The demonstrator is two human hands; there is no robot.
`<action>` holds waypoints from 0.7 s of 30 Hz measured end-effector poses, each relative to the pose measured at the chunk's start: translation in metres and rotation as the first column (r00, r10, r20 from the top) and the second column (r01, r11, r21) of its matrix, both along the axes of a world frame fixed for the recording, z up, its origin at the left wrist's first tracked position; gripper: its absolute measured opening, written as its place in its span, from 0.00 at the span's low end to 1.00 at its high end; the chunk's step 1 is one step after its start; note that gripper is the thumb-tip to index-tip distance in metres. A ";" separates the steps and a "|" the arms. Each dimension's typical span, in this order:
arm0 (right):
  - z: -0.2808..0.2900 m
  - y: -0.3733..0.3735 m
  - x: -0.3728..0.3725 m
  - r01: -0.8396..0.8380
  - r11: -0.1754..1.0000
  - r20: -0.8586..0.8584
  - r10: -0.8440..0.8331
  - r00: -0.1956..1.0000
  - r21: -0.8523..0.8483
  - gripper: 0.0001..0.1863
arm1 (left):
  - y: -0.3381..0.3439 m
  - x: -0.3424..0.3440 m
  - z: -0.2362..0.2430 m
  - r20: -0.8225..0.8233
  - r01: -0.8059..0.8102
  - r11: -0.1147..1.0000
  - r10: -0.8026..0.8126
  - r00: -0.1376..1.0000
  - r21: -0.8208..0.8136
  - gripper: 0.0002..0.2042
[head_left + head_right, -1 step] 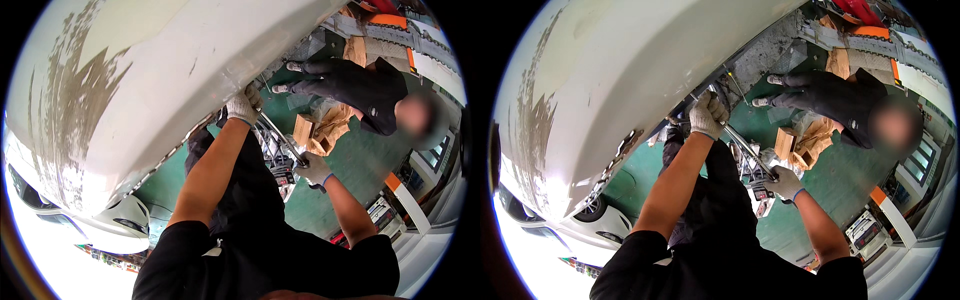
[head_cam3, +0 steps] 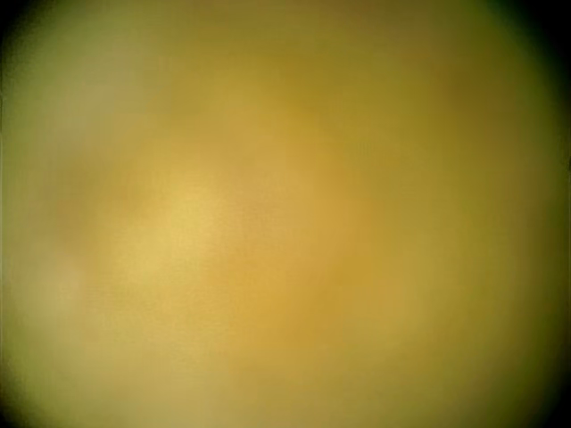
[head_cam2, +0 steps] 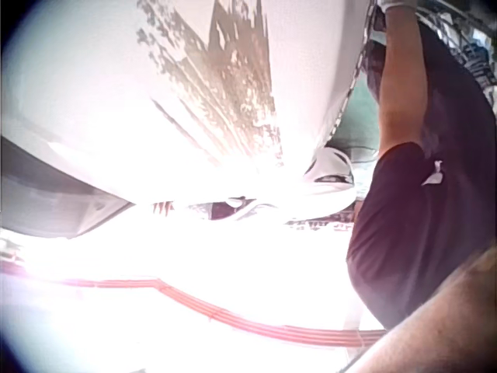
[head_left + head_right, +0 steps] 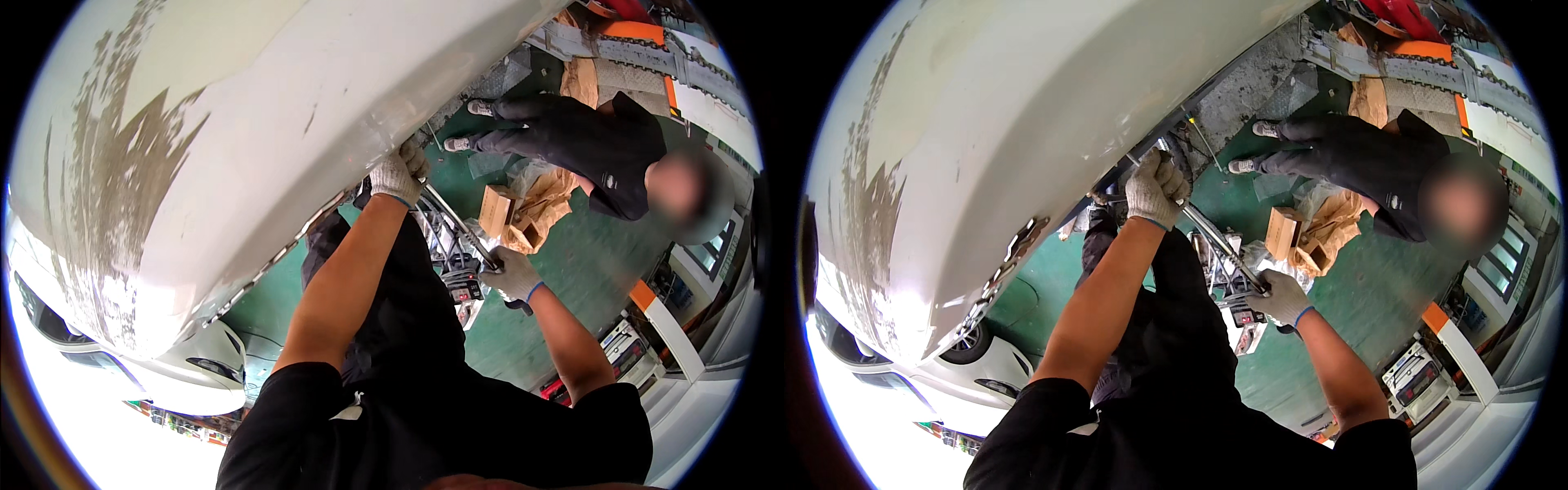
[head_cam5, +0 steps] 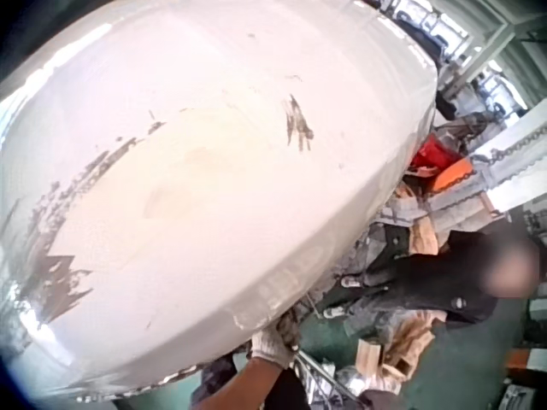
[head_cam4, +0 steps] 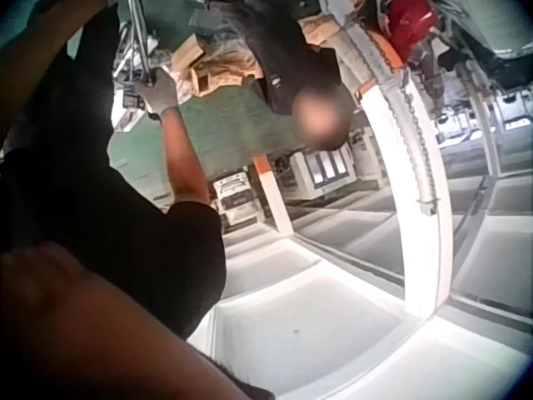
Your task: The person uses an angle grinder to smooth the edge of a car bumper, then uses a hammer to tap the bumper into alignment. They later use a heat gun to apply heat to the bumper's edge and a ratchet to tighten fasteners, while another person assists by holding the bumper.
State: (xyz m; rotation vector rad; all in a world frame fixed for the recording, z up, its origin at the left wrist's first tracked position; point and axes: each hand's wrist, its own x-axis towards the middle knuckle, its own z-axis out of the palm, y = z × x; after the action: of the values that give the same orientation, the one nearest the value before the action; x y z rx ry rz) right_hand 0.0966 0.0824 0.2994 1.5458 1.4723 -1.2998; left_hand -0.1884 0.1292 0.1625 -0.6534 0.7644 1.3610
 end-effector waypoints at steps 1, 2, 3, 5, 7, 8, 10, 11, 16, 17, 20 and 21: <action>-0.004 0.004 -0.009 -0.025 1.000 0.003 0.025 1.000 0.003 0.29 | -0.001 0.000 -0.002 0.016 -0.004 1.000 0.005 1.000 -0.010 0.17; -0.008 0.010 -0.020 -0.052 0.999 0.007 0.052 0.999 0.005 0.29 | -0.002 0.000 -0.004 0.032 -0.011 1.000 0.012 0.999 -0.021 0.17; -0.015 0.018 -0.030 -0.034 0.999 -0.076 0.035 0.997 0.018 0.30 | -0.003 0.001 -0.004 0.022 0.000 1.000 0.000 1.000 0.004 0.17; -0.042 0.032 -0.056 -0.091 0.996 -0.136 0.092 0.986 0.011 0.31 | -0.005 -0.002 -0.004 -0.010 0.026 0.998 -0.025 1.000 0.058 0.16; -0.056 0.057 -0.099 -0.032 0.998 -0.207 0.021 0.978 -0.049 0.29 | -0.001 -0.006 0.003 -0.011 0.052 0.999 -0.052 0.999 0.008 0.16; -0.062 0.067 -0.118 -0.038 0.997 -0.225 0.023 0.974 -0.064 0.30 | 0.000 -0.008 0.006 -0.008 0.061 0.998 -0.061 0.998 -0.017 0.16; -0.072 0.079 -0.139 0.064 0.990 -0.233 -0.091 0.968 -0.123 0.30 | 0.000 -0.007 0.004 -0.007 0.055 0.998 -0.055 0.998 -0.024 0.15; -0.073 0.083 -0.143 0.046 0.988 -0.232 -0.081 0.969 -0.150 0.30 | 0.000 -0.007 0.003 0.002 0.063 0.997 -0.063 0.998 -0.037 0.15; -0.076 0.084 -0.149 0.048 0.977 -0.192 -0.088 0.977 -0.206 0.31 | -0.001 -0.007 -0.007 0.008 0.093 0.995 -0.093 0.996 -0.024 0.18; -0.073 0.084 -0.147 0.020 0.981 -0.196 -0.058 0.979 -0.194 0.31 | 0.001 -0.006 -0.006 -0.007 0.097 0.995 -0.098 0.995 -0.038 0.17; -0.055 0.078 -0.136 -0.075 0.997 -0.155 0.071 0.985 -0.021 0.32 | -0.004 0.004 -0.004 -0.017 0.032 0.996 -0.033 0.999 -0.084 0.16; -0.039 0.062 -0.117 -0.122 0.980 -0.104 0.139 0.985 0.156 0.32 | -0.008 0.010 -0.007 -0.031 -0.020 0.997 0.017 0.999 -0.080 0.15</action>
State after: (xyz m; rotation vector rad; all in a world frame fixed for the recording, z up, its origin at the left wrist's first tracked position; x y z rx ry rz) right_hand -0.0201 0.1441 0.2602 1.4588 1.7481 -1.2434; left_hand -0.1781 0.1208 0.1557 -0.7060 0.8425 1.3651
